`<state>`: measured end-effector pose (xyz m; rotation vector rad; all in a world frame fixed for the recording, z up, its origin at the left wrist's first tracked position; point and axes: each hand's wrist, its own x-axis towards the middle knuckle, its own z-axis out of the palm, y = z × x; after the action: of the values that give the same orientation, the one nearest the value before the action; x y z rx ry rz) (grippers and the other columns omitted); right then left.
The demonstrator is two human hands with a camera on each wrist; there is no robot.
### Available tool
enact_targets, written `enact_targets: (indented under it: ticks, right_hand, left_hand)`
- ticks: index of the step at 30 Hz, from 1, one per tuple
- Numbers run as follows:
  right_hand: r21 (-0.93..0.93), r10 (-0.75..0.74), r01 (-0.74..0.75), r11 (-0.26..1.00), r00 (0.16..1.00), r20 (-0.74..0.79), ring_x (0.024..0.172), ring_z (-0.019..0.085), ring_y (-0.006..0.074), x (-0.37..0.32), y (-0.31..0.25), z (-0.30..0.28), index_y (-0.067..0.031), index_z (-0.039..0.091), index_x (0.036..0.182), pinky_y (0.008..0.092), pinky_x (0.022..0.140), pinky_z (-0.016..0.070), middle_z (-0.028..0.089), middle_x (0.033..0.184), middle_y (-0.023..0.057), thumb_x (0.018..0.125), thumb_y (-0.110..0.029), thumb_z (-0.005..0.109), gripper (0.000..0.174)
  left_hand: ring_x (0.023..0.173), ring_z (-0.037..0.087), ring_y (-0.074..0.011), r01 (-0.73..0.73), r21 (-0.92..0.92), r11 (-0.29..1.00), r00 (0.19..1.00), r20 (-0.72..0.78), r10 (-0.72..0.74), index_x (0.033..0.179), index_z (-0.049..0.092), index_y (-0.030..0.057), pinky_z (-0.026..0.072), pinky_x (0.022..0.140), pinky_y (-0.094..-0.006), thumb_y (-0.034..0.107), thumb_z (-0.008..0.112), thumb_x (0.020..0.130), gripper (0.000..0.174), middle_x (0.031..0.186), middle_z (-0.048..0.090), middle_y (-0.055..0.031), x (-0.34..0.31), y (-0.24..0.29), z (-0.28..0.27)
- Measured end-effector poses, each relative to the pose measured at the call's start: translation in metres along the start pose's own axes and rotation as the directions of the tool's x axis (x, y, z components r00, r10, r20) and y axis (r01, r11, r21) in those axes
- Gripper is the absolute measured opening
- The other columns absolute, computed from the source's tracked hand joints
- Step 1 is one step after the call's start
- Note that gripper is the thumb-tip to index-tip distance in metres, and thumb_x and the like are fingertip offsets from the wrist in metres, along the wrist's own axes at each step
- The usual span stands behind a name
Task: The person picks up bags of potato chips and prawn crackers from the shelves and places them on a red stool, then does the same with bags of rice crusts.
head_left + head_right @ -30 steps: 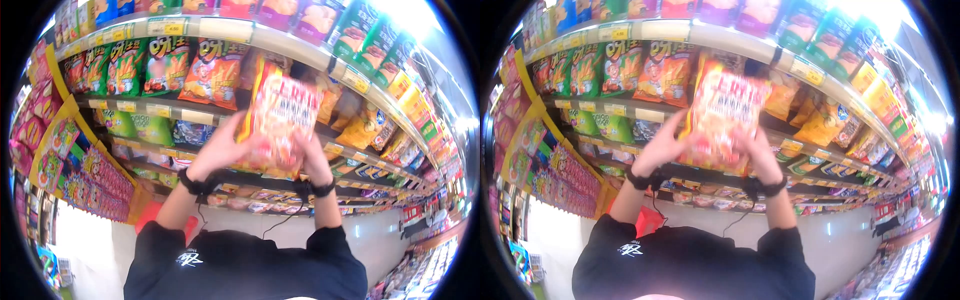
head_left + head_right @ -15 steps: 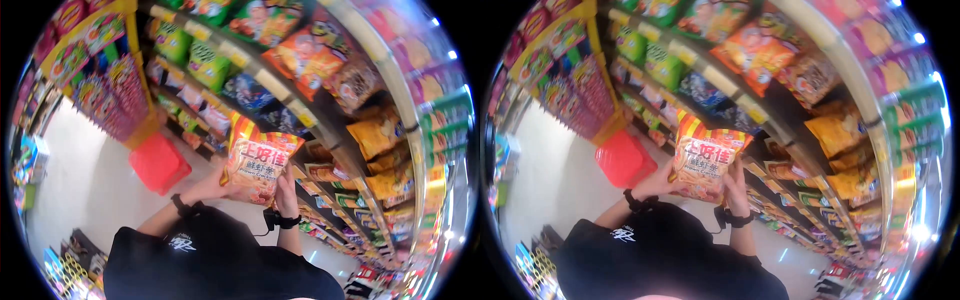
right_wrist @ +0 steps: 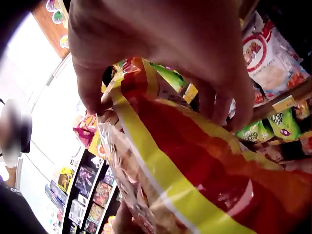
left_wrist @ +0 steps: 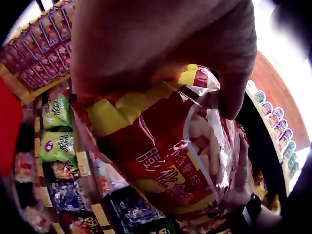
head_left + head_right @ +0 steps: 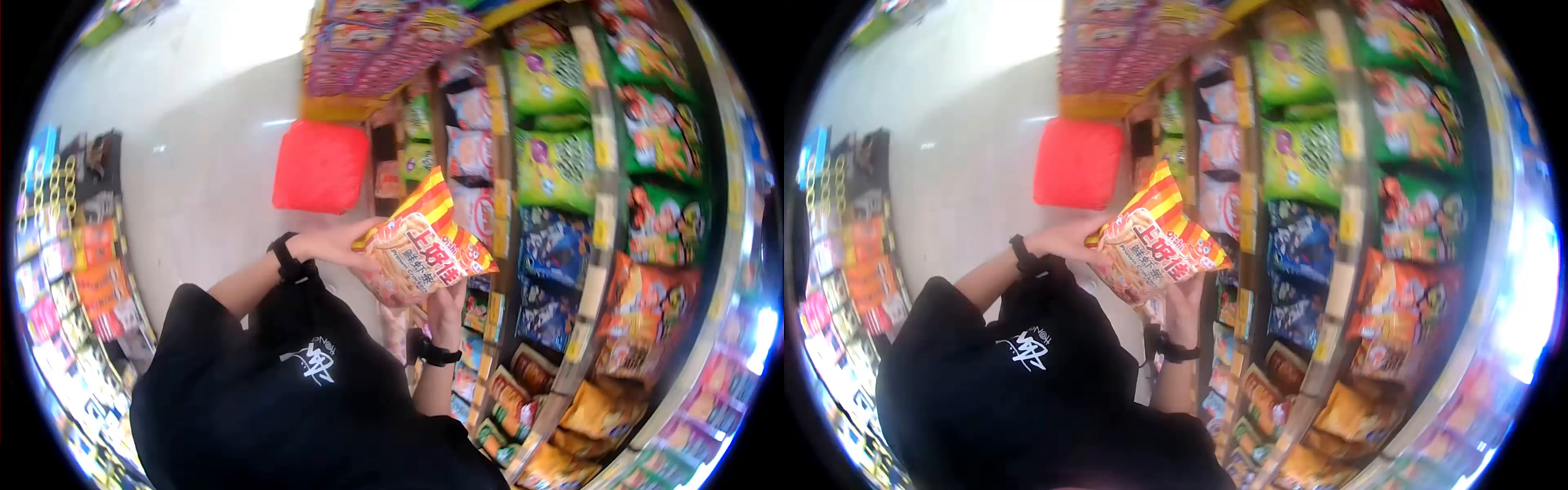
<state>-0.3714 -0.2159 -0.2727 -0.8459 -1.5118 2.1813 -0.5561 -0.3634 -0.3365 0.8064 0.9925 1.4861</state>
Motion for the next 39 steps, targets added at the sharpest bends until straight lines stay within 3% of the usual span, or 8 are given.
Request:
enact_targets:
  ticks: [9,17,24,29,30,32,34,39]
  right_hand:
    - [0.077,0.212,-0.215,0.974,0.976,0.046,0.114,0.041,0.0191,0.078,0.092,0.022,-0.0090,0.030,0.130,0.0352,0.099,0.0290,0.043,0.124,0.0056,0.081,-0.012,0.056,0.056]
    - [0.082,0.701,-0.698,0.711,0.713,-0.005,0.098,0.048,0.0164,0.152,0.249,-0.012,-0.0145,0.049,0.111,0.0315,0.087,0.0346,0.051,0.103,0.0026,0.080,-0.036,0.056,0.038]
    - [0.027,0.673,-0.675,0.737,0.729,-0.129,0.091,0.048,0.0145,0.183,0.260,0.010,-0.0155,0.050,0.105,0.0310,0.081,0.0369,0.052,0.088,-0.0004,0.079,-0.039,0.056,0.035]
    - [-0.181,0.711,-0.689,0.702,0.692,0.125,0.108,0.039,0.0162,0.223,0.300,-0.007,-0.0182,0.040,0.122,0.0392,0.087,0.0292,0.044,0.113,0.0007,0.077,-0.040,0.055,0.052]
    - [-0.115,0.652,-0.644,0.756,0.756,0.053,0.100,0.045,0.0144,0.229,0.299,0.000,-0.0165,0.049,0.104,0.0371,0.086,0.0342,0.053,0.095,0.0002,0.082,-0.032,0.054,0.027]
    - [-0.089,0.662,-0.663,0.744,0.748,-0.035,0.104,0.045,0.0163,0.230,0.268,0.020,-0.0164,0.045,0.112,0.0390,0.087,0.0334,0.052,0.104,0.0018,0.082,-0.032,0.053,0.034]
    - [-0.104,0.641,-0.644,0.758,0.765,-0.058,0.114,0.043,0.0208,0.230,0.260,0.016,-0.0167,0.033,0.129,0.0412,0.089,0.0329,0.041,0.129,0.0055,0.083,-0.036,0.053,0.054]
    - [0.021,0.664,-0.664,0.747,0.745,-0.058,0.111,0.044,0.0189,0.198,0.243,-0.050,-0.0163,0.038,0.125,0.0374,0.086,0.0353,0.048,0.122,0.0061,0.085,-0.037,0.050,0.046]
  left_hand:
    - [0.110,0.045,-0.0150,0.171,-0.265,0.949,0.937,-0.255,-0.240,0.133,0.027,0.0041,0.0397,0.091,-0.0302,0.022,0.066,0.078,0.070,0.120,0.049,-0.0082,-0.038,-0.087,-0.053]
    - [0.106,0.049,-0.0174,0.319,-0.135,0.938,0.756,-0.561,-0.338,0.126,0.038,0.0026,0.0396,0.090,-0.0305,0.030,0.071,0.072,0.070,0.117,0.052,-0.0105,-0.031,-0.191,-0.124]
    - [0.108,0.050,-0.0191,0.431,-0.077,0.899,0.668,-0.642,-0.375,0.122,0.045,0.0040,0.0382,0.092,-0.0316,0.038,0.071,0.070,0.068,0.114,0.054,-0.0120,-0.017,-0.245,-0.165]
    - [0.115,0.045,-0.0274,0.487,0.056,0.872,0.644,-0.697,-0.315,0.127,0.038,0.0041,0.0358,0.095,-0.0349,0.045,0.068,0.071,0.076,0.121,0.049,-0.0178,-0.010,-0.254,-0.210]
    - [0.116,0.044,-0.0285,0.578,0.047,0.815,0.607,-0.692,-0.391,0.131,0.029,0.0029,0.0354,0.095,-0.0351,0.046,0.067,0.071,0.083,0.123,0.046,-0.0210,-0.007,-0.223,-0.211]
    - [0.116,0.044,-0.0287,0.551,0.041,0.833,0.607,-0.705,-0.367,0.132,0.027,0.0016,0.0357,0.095,-0.0352,0.045,0.067,0.072,0.084,0.123,0.045,-0.0220,-0.005,-0.218,-0.217]
    - [0.116,0.043,-0.0300,0.595,0.147,0.790,0.611,-0.721,-0.325,0.132,0.022,-0.0026,0.0354,0.096,-0.0352,0.040,0.065,0.074,0.084,0.124,0.043,-0.0237,-0.002,-0.219,-0.224]
    - [0.111,0.046,-0.0342,0.512,0.457,0.727,0.776,-0.609,-0.164,0.129,0.024,-0.0071,0.0378,0.093,-0.0375,0.032,0.061,0.074,0.077,0.118,0.045,-0.0273,0.004,-0.279,-0.257]
